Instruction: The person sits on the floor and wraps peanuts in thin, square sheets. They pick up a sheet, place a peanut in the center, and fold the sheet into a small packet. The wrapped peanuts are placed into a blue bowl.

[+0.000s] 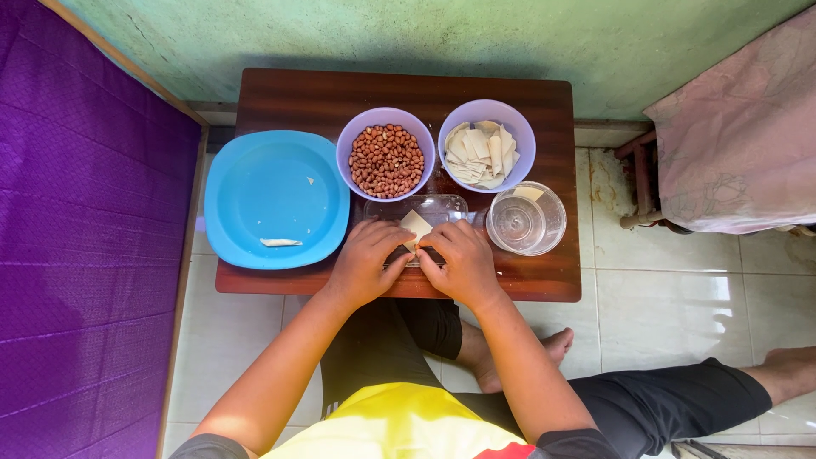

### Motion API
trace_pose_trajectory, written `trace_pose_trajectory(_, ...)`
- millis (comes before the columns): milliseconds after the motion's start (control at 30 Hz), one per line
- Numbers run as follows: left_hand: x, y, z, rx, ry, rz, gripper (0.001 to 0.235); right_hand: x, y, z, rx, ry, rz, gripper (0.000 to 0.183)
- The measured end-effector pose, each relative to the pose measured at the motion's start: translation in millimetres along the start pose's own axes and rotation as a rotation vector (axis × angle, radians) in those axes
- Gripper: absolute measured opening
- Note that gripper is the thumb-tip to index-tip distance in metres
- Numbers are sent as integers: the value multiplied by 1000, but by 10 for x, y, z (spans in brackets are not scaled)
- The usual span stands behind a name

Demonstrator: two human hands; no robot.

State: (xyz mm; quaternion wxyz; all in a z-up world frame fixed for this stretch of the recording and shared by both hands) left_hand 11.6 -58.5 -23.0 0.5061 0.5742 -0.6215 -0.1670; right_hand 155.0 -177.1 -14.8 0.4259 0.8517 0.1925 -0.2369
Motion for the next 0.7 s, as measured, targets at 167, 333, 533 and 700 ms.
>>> trace_pose_trajectory(167,-5,-42,49,75,-52,-21,20,29,-26,31,-27,-27,3,5)
trace_pose_trajectory(333,-5,-47,42,79,-52,-45,15,3,-6,22,-27,-27,-3,4)
trace_pose_trajectory(533,32,10,21,65,-30,-24,17,25,-17,39,-12,-2,-13,3)
trace_pose_trajectory(700,-19,-30,41,66,-20,35,16,44,-36,51,-6,5,11,1)
Point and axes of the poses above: each hand's wrist, its own z-axis away from the middle knuckle, its own y-axis out of the back of the hand, x = y × z, the point moved 3 cm from there along -z, towards the middle knuckle, and after that the axes turned 10 degrees about -z, right-handed, at the moved point
